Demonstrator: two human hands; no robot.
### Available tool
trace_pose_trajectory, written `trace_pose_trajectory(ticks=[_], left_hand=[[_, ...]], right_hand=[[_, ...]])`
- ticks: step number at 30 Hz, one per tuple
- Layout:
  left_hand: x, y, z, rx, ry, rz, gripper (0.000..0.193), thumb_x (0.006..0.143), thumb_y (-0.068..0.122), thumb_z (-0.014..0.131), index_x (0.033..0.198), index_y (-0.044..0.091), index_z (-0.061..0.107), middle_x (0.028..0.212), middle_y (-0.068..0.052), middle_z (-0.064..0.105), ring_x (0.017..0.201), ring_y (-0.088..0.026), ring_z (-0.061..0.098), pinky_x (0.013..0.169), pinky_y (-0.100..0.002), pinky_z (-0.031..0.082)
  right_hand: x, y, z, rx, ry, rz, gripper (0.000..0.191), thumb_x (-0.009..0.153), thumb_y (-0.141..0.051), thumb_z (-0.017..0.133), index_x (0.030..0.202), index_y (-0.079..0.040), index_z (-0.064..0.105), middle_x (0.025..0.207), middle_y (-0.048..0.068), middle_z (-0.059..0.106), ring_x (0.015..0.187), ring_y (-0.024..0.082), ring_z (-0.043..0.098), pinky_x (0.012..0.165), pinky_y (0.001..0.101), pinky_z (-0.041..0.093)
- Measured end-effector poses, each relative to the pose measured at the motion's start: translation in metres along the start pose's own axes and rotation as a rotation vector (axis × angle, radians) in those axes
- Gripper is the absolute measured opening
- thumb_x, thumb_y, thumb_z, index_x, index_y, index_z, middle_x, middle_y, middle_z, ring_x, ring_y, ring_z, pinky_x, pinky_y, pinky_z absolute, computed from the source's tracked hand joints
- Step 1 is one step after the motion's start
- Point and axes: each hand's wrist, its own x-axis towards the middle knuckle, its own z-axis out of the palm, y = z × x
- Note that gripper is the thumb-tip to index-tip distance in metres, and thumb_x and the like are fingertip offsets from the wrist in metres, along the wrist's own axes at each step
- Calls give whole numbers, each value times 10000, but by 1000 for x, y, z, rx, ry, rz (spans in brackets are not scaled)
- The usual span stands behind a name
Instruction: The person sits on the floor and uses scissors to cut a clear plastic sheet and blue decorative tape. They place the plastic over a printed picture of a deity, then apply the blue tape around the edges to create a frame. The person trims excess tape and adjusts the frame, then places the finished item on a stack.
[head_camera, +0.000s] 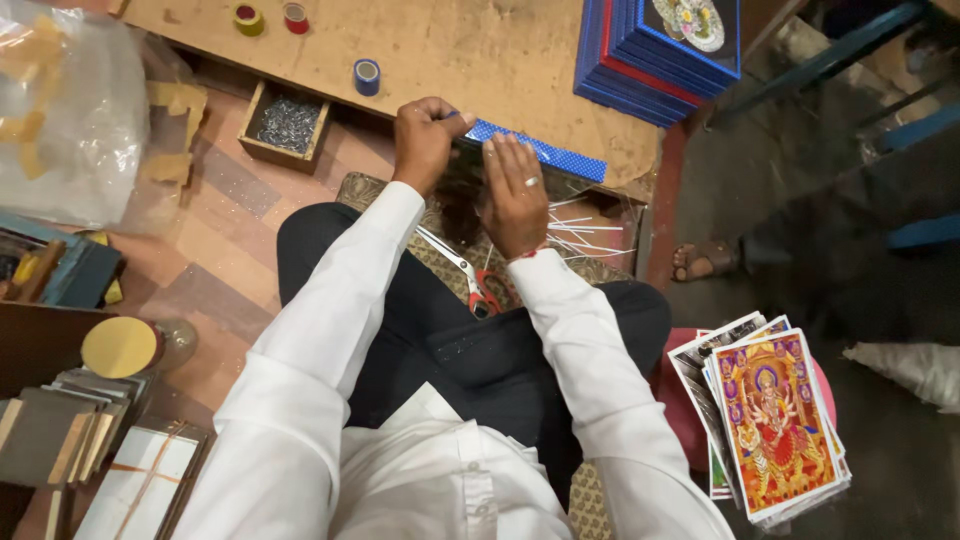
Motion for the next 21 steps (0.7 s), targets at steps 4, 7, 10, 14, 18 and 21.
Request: trace_pose_trajectory(ticks=[4,7,10,14,18,21], left_hand=[[3,-3,-3,5,-23,-12,215,824,103,830,700,25,673,663,-7,677,576,-73,620,491,-246,547],[9,-10,-2,-11,-27,1,193,805,98,833,697,24,691,648,-10,680,555,-82,628,479,-254,537],[13,-18,-1,-16,-25,47,239,807,102,850,677,11,671,624,-19,648,542,-86,596,471,-266,516],[16,-23,-1,90,15,145,242,812,106,872,679,11,693,606,-23,641,552,-88,560,489,-271,459],[22,-17,-2,20,-10,30,232,818,125,837,691,27,670,633,5,642,560,-76,599,476,-263,525],[24,-13,-1,-25,-29,1,226,831,135,819,705,32,663,653,10,645,570,-68,608,476,-258,546]], right_hand=[[-19,32,-19,-44,6,-20,471,888,122,600,1346,23,642,1344,211,651,1286,383,624,1159,505,469],[-31,58,-37,-78,-13,4,445,889,128,619,1322,35,657,1307,219,660,1257,398,623,1134,491,480],[-38,70,-48,-127,-14,18,420,897,134,623,1304,37,662,1292,214,673,1246,388,636,1125,489,493],[-35,66,-50,-180,-9,49,439,870,108,645,1300,24,672,1297,207,679,1242,373,656,1126,485,503],[-10,72,-43,62,39,252,370,889,-99,811,1212,33,690,1212,226,703,1146,397,677,999,457,530],[26,105,-31,251,-225,348,421,849,-196,837,1168,42,701,1132,199,741,1041,324,709,909,415,537]])
